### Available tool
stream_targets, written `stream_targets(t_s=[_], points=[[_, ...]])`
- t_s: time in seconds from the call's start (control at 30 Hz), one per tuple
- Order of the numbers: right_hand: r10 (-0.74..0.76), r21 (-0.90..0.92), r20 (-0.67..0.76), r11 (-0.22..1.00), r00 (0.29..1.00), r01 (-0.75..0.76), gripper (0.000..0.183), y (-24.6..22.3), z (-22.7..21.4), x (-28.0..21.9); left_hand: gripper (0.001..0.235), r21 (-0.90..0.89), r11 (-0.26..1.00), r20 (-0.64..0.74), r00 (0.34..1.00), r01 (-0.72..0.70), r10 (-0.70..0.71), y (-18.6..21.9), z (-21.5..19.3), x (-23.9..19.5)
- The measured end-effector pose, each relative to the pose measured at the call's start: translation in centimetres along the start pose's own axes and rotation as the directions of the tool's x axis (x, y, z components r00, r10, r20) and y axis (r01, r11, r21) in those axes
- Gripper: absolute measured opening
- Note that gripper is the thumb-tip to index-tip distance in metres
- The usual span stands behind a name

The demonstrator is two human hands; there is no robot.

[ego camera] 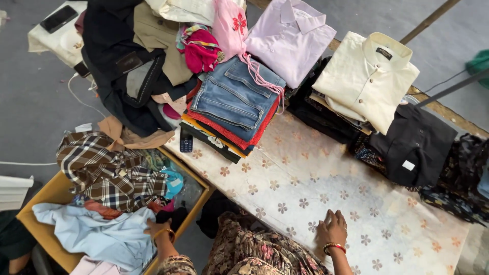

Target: Fold various shirts and trousers on a table.

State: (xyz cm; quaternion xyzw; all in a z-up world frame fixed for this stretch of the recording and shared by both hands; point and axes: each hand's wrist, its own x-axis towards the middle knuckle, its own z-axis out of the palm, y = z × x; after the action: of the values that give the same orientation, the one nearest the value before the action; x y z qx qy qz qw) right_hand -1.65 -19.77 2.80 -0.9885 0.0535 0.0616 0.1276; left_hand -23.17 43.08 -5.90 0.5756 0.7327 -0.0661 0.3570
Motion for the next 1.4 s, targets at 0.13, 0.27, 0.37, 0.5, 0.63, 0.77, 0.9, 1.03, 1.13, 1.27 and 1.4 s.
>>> stream_targets(t_s=[0.13,0.27,0.37,0.5,0.63,0.77,0.9,1.03,1.13,1.27,1.4], points=[[0.009,-0.009,0.016,1.0,1.0,-0.009,0.065,1.7,1.8,0.9,0.082,0.45,0.887,-0.134,0.974,-0.102,0.18,1.9,0.4,2.0],[0.015,0.027,0.087,0.999,0.996,-0.017,0.061,2.1,1.9,0.9,0.051,0.744,0.658,-0.19,0.908,-0.115,0.374,5.5,-4.5,3.6],[0.048,0.029,0.15,0.998,0.988,-0.053,0.059,1.9,1.7,0.7,0.068,0.671,0.728,-0.239,0.888,-0.141,0.392,7.2,-8.2,4.6],[0.038,0.02,0.175,0.999,0.984,-0.043,0.059,1.3,0.7,-0.7,0.117,0.468,0.834,0.11,0.955,-0.293,0.274,4.8,-8.9,8.4],[0.028,0.022,0.172,0.999,0.985,-0.032,0.059,1.6,0.8,-0.6,0.079,0.634,0.744,0.122,0.977,-0.213,0.175,4.2,-6.6,8.0],[0.035,0.006,0.177,0.999,0.984,-0.037,0.051,1.2,0.1,0.0,0.04,0.76,0.62,-0.048,0.935,-0.193,0.351,4.4,-6.5,7.0],[0.029,0.019,0.104,0.999,0.994,-0.031,0.041,1.2,0.2,0.2,0.032,0.66,0.551,-0.498,0.25,-0.51,0.83,3.8,-9.4,2.9],[0.061,0.037,0.061,0.997,0.996,-0.063,0.033,-0.6,-0.9,0.2,0.032,0.494,0.503,-0.65,0.084,-0.709,0.756,8.5,-13.5,-3.1],[0.101,0.035,0.027,0.994,0.995,-0.102,0.025,-1.8,-2.0,0.3,0.024,0.463,0.308,-0.625,-0.06,-0.831,0.778,10.2,-15.6,-6.6],[0.102,0.103,0.003,0.989,0.995,-0.102,0.018,-1.6,-2.6,0.6,0.027,0.238,0.251,-0.738,-0.006,-0.938,0.675,13.5,-19.3,-17.5],[0.051,0.193,0.043,0.979,0.998,-0.059,0.017,0.9,-2.2,1.6,0.031,0.255,0.105,-0.82,-0.158,-0.961,0.55,15.2,-21.0,-24.1]])
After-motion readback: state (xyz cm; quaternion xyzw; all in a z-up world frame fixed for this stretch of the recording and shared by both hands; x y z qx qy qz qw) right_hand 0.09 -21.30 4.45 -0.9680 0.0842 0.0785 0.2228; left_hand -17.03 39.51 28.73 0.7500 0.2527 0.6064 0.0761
